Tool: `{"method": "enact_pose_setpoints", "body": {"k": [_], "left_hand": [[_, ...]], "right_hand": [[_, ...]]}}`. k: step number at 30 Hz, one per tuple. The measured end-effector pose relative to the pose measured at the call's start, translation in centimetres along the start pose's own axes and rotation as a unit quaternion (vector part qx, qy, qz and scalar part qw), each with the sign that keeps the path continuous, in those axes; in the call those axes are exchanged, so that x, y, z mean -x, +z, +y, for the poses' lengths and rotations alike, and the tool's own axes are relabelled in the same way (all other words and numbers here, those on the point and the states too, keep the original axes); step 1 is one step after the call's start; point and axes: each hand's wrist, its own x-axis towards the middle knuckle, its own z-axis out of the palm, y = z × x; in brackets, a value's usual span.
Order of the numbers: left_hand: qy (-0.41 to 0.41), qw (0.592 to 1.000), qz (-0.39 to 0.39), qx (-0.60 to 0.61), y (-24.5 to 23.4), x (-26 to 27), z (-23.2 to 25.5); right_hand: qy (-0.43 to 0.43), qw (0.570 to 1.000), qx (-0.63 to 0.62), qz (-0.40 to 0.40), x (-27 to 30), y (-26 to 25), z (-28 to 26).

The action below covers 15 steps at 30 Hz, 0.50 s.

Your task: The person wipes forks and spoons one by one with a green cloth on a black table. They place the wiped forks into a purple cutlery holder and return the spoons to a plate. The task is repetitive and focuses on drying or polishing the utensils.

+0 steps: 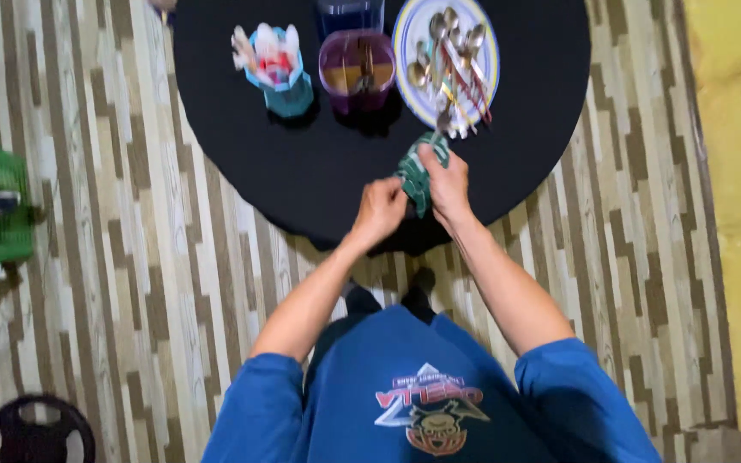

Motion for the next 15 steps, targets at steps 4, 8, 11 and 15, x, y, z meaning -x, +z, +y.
{"method": "enact_pose_setpoints", "body": {"k": [4, 8, 11, 15], "left_hand": [[-0.028, 0.999, 0.014, 0.030, -0.6, 1.2, 2.5], [-0.061, 0.996, 0.037, 0.059, 0.0, 2.0, 4.7], [-0.065, 0.994, 0.062, 0.060, 2.1, 1.3, 0.7], [-0.071, 0.995, 0.029, 0.065, 2.5, 2.7, 1.0]], "right_hand": [[-0.018, 0.996, 0.050, -0.066, -0.5, -1.0, -0.8], [-0.039, 0.999, 0.015, -0.031, -1.1, -1.5, -3.9], [-0.034, 0.997, 0.015, -0.067, 0.1, -1.2, -2.1], [-0.028, 0.982, 0.107, -0.150, -1.6, -3.6, 1.3]]}}
